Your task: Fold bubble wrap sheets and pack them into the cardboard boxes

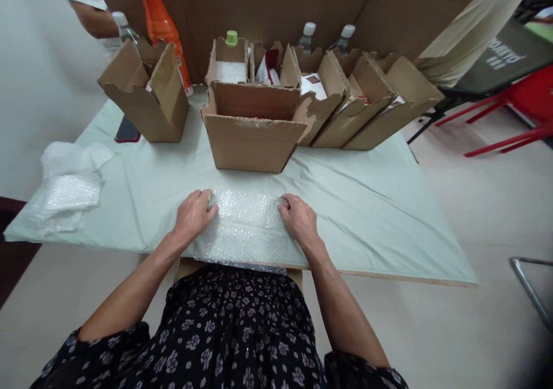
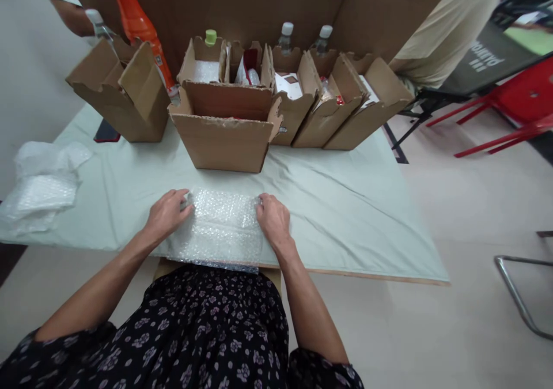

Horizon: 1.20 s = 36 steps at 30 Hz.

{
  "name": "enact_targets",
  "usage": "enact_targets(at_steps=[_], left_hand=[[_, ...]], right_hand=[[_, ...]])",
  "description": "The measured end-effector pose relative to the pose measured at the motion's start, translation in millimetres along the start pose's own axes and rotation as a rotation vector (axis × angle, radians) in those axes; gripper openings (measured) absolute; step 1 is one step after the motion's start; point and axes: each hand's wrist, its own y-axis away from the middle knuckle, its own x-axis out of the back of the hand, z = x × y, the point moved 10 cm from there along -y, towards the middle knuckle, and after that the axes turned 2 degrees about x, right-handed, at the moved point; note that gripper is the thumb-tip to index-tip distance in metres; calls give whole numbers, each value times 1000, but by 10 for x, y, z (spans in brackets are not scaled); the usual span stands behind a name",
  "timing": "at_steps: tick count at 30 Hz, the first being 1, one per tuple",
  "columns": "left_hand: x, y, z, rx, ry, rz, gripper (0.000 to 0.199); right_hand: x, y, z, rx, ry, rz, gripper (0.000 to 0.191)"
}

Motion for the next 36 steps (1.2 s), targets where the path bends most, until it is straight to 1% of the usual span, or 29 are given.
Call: enact_targets(at_steps=[2, 3, 7, 10, 11, 13, 15, 16, 17, 18, 20, 22, 24, 25, 27, 30, 33, 34, 35, 36], left_hand=[[-80, -39, -12, -3, 12, -35, 36], [-94, -57, -3, -12, 23, -32, 39], [-26, -164, -14, -11, 47, 53, 43], [21, -247, -37, -14, 28, 53, 42], [51, -255, -32, -23, 24, 61, 43], [147, -228, 16, -48, 37, 120, 48], [209, -158, 147, -98, 74, 187, 49], [192, -121, 255, -143, 95, 193, 49], [132, -88, 389, -204, 114, 173, 48], [35, -59, 536, -272, 127, 129, 49], [-226, -15, 786, -388, 122, 2, 52], [-482, -2, 893, -432, 73, -121, 54], [-636, -17, 858, -420, 6, -187, 53], [-668, -26, 812, -409, -24, -199, 54], [-661, -38, 703, -384, -64, -195, 61], [-587, -38, 535, -330, -87, -188, 69], [-490, -29, 394, -236, -111, -187, 70], [-445, -25, 382, -212, -114, -172, 69], [-397, -18, 408, -209, -109, -149, 69], [-353, -7, 477, -231, -95, -120, 68]], right_hand=[[-29, -29, -95, 34, -21, -2, 23], [-26, -52, -128, 48, -31, 4, 25], [59, -273, -181, 102, -48, 84, 28], [81, -424, -139, 125, -23, 99, 26], [94, -429, -111, 124, -15, 104, 28], [160, -363, -57, 109, -6, 143, 38], [225, -241, -78, 105, -15, 191, 50], [226, -186, -142, 119, -34, 196, 53], [192, -147, -244, 145, -59, 180, 54], [123, -125, -375, 179, -86, 144, 54], [-99, -120, -661, 239, -116, 25, 55], [-348, -125, -878, 279, -99, -106, 56], [-504, -101, -960, 310, -57, -177, 54], [-527, -78, -941, 317, -36, -180, 54], [-481, -17, -787, 301, 3, -139, 59], [-323, 103, -391, 220, 70, -87, 63], [-149, 208, 10, 72, 159, -78, 63], [-82, 226, 90, 21, 183, -60, 64], [-20, 228, 114, -13, 196, -32, 65], [22, 211, 71, -18, 198, -4, 65]])
